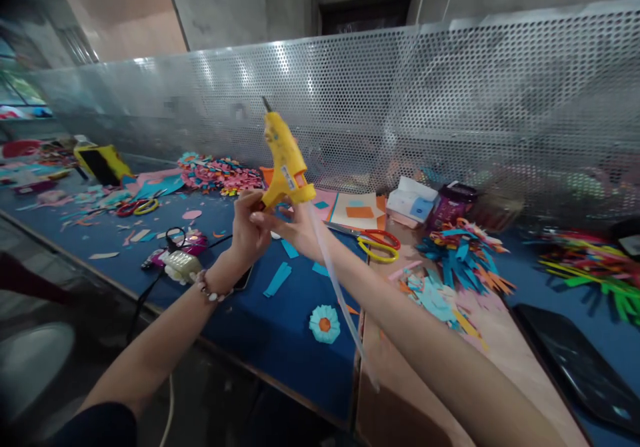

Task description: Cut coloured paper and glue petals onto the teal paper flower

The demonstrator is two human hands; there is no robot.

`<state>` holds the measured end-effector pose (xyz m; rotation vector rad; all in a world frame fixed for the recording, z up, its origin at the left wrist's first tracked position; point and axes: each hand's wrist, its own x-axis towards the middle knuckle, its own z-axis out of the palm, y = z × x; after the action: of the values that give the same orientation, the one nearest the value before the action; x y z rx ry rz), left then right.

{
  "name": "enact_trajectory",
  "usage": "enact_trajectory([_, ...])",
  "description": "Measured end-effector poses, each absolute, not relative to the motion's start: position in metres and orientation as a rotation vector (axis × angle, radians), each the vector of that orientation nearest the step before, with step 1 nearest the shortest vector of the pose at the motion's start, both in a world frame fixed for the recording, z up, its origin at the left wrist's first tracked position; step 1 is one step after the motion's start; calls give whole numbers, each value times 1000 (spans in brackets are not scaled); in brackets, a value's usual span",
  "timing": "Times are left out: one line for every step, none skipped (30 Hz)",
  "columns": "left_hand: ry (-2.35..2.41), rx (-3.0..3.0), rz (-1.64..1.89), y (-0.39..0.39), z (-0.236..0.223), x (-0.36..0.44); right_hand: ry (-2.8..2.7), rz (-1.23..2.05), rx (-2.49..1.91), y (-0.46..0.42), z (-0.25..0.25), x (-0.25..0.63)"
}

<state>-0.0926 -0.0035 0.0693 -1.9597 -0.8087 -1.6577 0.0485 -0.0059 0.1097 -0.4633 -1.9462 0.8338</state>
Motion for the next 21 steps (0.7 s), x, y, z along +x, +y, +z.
enact_trajectory([-842, -1966, -1605, -11, 70, -92, -1890, 871, -421, -10, 109, 38])
enact_trajectory([-890, -1973, -1540, -19, 71, -93, -1833, 910, -407, -15, 109, 30])
enact_trajectory([-942, -1988, -1464, -28, 72, -96, -1783, 954, -403, -21, 111, 24])
enact_trajectory([-991, -2008, -1392, -36, 72, -101, -1729, 973, -411, -27, 114, 20])
enact_trajectory([-1035, -2025, -1331, -43, 72, -108, -1681, 990, -406, -32, 119, 19])
enact_trajectory([-1074, -2035, -1287, -51, 72, -117, -1633, 1010, -391, -38, 125, 21])
enact_trajectory([-1110, -2026, -1268, -59, 70, -128, -1577, 1036, -357, -43, 133, 25])
enact_trajectory([-1170, -1997, -1258, -66, 69, -140, -1527, 1070, -320, -47, 141, 31])
enact_trajectory([-1280, -1977, -1212, -74, 67, -154, -1481, 1105, -319, -51, 148, 40])
enact_trajectory([-1404, -1988, -1112, -82, 67, -167, -1439, 1147, -309, -54, 155, 49])
enact_trajectory([-1523, -1995, -1013, -91, 67, -179, -1386, 1180, -306, -57, 161, 60])
enact_trajectory([-1637, -2017, -948, -100, 69, -190, -1329, 1204, -319, -59, 164, 72])
enact_trajectory([-1730, -2133, -884, -110, 72, -197, -1283, 1192, -374, -60, 165, 84])
enact_trajectory([-1784, -2291, -835, -119, 76, -201, -1279, 1163, -442, -62, 162, 96])
enact_trajectory([-1836, -2493, -731, -129, 81, -201, -1270, 1114, -513, -63, 157, 108])
enact_trajectory([-1847, -2724, -587, -138, 87, -198, -1269, 1070, -588, -66, 150, 119])
enact_trajectory([-1824, -2919, -434, -148, 91, -193, -1282, 1039, -655, -69, 141, 130])
enact_trajectory([-1768, -3082, -311, -157, 94, -186, -1286, 996, -705, -73, 131, 140])
enact_trajectory([-1724, -3167, -209, -165, 96, -180, -1302, 987, -762, -78, 120, 149])
enact_trajectory([-1650, -3203, -176, -173, 96, -174, -1331, 1008, -842, -85, 110, 157])
enact_trajectory([-1591, -3170, -216, -180, 94, -171, -1351, 1028, -928, -92, 101, 165])
